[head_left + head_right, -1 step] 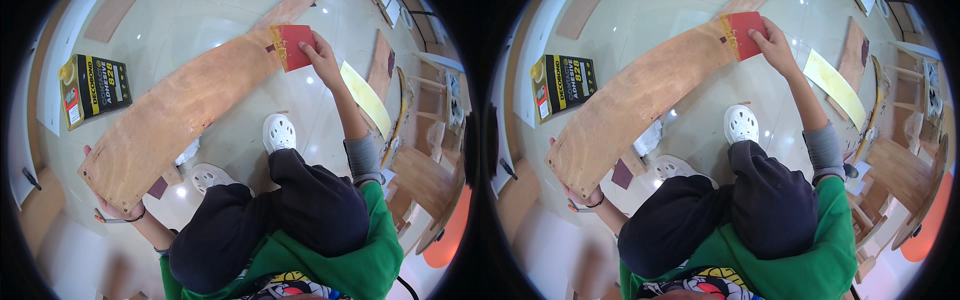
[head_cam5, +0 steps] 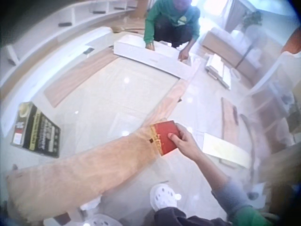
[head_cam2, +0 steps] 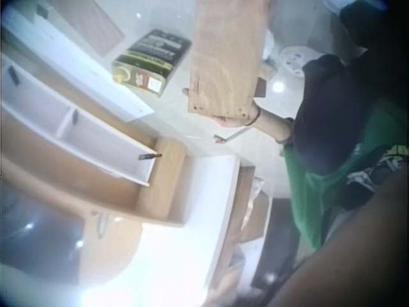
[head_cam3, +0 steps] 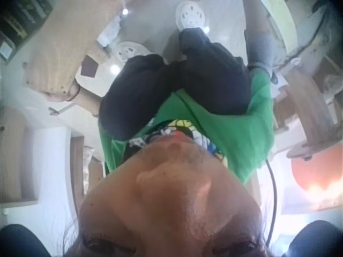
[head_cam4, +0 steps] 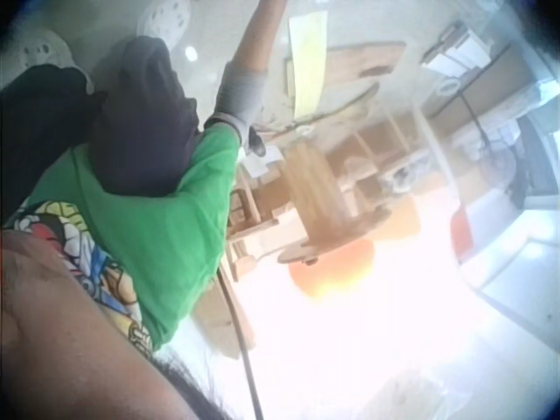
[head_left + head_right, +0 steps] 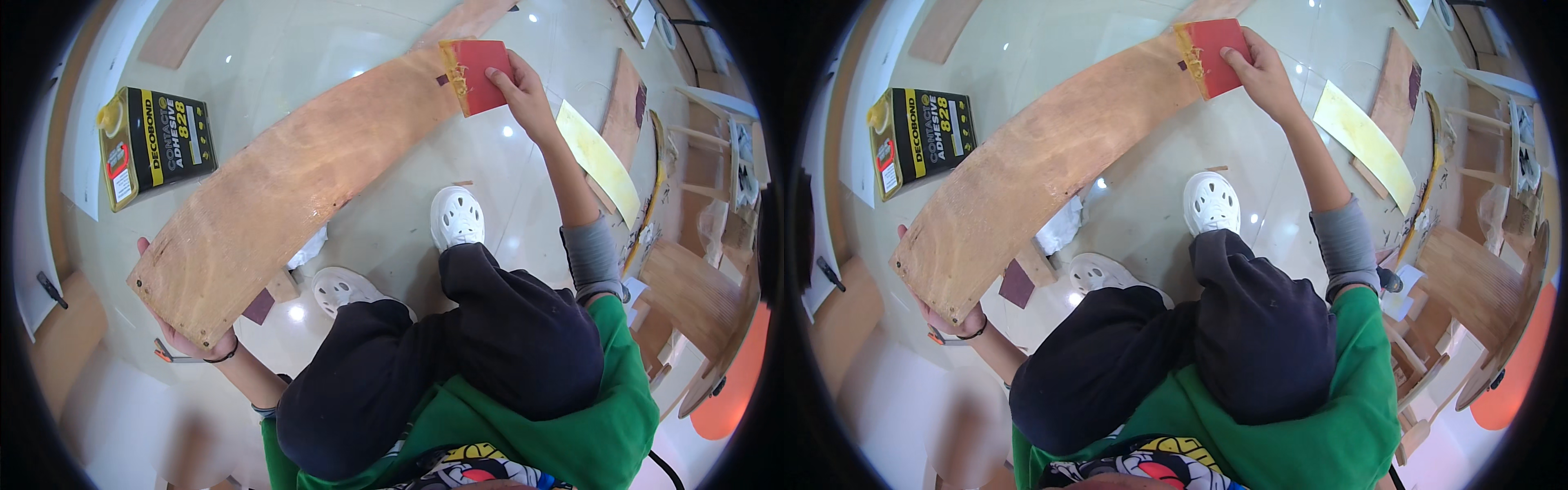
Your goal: The person applies adhesive to a wooden plank using a red card, spreads it evenly, and then joins it to another plank. They use a power drill to fasten the pieces together.
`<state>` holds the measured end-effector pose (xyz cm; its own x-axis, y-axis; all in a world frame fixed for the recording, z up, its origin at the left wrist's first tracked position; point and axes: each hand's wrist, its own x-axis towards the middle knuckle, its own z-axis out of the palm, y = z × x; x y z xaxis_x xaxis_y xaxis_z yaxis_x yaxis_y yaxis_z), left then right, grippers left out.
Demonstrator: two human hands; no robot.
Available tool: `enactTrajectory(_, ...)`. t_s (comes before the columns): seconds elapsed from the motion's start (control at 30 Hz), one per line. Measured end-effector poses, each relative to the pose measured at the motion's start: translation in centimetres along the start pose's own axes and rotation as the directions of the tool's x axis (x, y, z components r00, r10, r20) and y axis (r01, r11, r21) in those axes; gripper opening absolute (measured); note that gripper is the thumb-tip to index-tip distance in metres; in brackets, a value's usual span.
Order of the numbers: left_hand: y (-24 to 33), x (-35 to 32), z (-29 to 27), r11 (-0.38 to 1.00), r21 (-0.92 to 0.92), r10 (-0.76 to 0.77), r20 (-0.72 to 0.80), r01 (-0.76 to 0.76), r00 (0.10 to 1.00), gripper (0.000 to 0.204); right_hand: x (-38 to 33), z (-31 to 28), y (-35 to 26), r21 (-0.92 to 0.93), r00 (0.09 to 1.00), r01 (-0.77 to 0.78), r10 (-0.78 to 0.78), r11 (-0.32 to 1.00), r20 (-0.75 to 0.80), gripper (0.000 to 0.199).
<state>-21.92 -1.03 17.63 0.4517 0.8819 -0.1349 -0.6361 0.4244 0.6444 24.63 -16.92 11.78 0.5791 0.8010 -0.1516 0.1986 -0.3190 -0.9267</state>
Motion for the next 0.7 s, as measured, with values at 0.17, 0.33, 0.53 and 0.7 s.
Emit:
enactTrajectory(0.17,0.1,0.0,0.2,1.000,0.015,0.010,0.015,-0.010,1.000,0.060,1.6,0.6,0.7,-0.017,0.998,0.057,-0.057,0.998,0.016,0.036)
enactTrajectory(0.33,0.4,0.1,-0.5,1.000,-0.010,0.018,0.040,-0.017,0.999,0.060,2.3,-2.1,1.8,-0.068,0.990,0.027,-0.036,0.997,-0.139,0.033)
enactTrajectory(0.53,2.6,-0.6,-1.6,0.998,0.045,0.030,0.056,-0.032,0.998,0.059,2.2,-5.7,4.1,-0.078,0.966,-0.007,-0.013,0.997,-0.257,0.032)
enactTrajectory(0.7,6.3,-2.3,-3.5,0.997,0.070,0.006,-0.008,-0.006,1.000,0.055,2.7,-6.2,7.8,-0.019,0.965,-0.081,0.074,0.997,-0.251,0.034)
